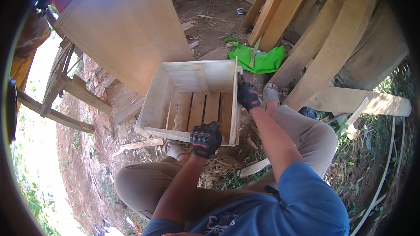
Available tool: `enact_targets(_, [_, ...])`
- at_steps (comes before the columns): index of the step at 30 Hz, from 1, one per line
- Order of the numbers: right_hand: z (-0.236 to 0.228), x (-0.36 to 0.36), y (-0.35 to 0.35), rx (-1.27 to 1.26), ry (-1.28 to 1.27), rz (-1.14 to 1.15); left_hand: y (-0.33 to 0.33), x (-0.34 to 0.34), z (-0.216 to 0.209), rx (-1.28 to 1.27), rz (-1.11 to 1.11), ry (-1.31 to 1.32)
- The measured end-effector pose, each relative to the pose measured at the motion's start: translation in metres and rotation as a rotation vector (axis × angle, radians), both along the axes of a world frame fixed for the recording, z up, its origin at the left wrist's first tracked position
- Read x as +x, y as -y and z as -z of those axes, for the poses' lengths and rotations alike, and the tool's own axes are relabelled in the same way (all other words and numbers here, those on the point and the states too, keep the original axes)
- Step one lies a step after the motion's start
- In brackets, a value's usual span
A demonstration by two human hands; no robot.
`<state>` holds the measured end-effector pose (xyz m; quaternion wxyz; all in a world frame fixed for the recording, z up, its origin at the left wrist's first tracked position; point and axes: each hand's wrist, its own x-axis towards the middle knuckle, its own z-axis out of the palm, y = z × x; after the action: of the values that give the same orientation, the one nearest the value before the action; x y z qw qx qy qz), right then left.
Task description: The person polishes the internal and external surfaces of a wooden crate by hand using a piece of sandpaper.
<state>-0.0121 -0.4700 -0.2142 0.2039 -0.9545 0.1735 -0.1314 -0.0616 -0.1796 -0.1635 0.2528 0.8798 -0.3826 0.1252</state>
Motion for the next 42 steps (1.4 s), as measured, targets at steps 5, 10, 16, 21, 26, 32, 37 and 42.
enact_targets(5, [0.003, -0.083, -0.061, 0.023, -0.145, -0.048, -0.002, 0.0, 0.008, 0.003, -0.028, 0.019])
enact_targets(10, [0.028, -0.169, -0.109, 0.02, -0.1, -0.107, 0.002, 0.0, 0.018, -0.051, -0.027, 0.083])
enact_targets(16, [0.033, -0.163, -0.114, 0.045, 0.132, -0.081, 0.005, 0.0, 0.006, 0.001, -0.028, 0.015])
enact_targets(21, [0.01, -0.135, -0.088, 0.017, -0.182, -0.08, 0.005, 0.002, 0.011, -0.05, -0.021, 0.015])
enact_targets(26, [0.033, -0.105, -0.073, 0.009, 0.041, -0.104, -0.006, 0.003, 0.017, -0.091, -0.046, 0.031])
enact_targets(32, [0.037, 0.007, 0.028, -0.031, 0.03, 0.013, -0.001, 0.003, 0.003, -0.106, 0.003, -0.027])
enact_targets(37, [0.025, 0.083, 0.11, -0.005, -0.038, -0.105, 0.005, 0.004, 0.007, -0.124, -0.018, -0.056])
enact_targets(42, [0.025, 0.064, 0.07, -0.156, 0.002, -0.152, -0.005, 0.005, 0.017, -0.106, -0.043, -0.017])
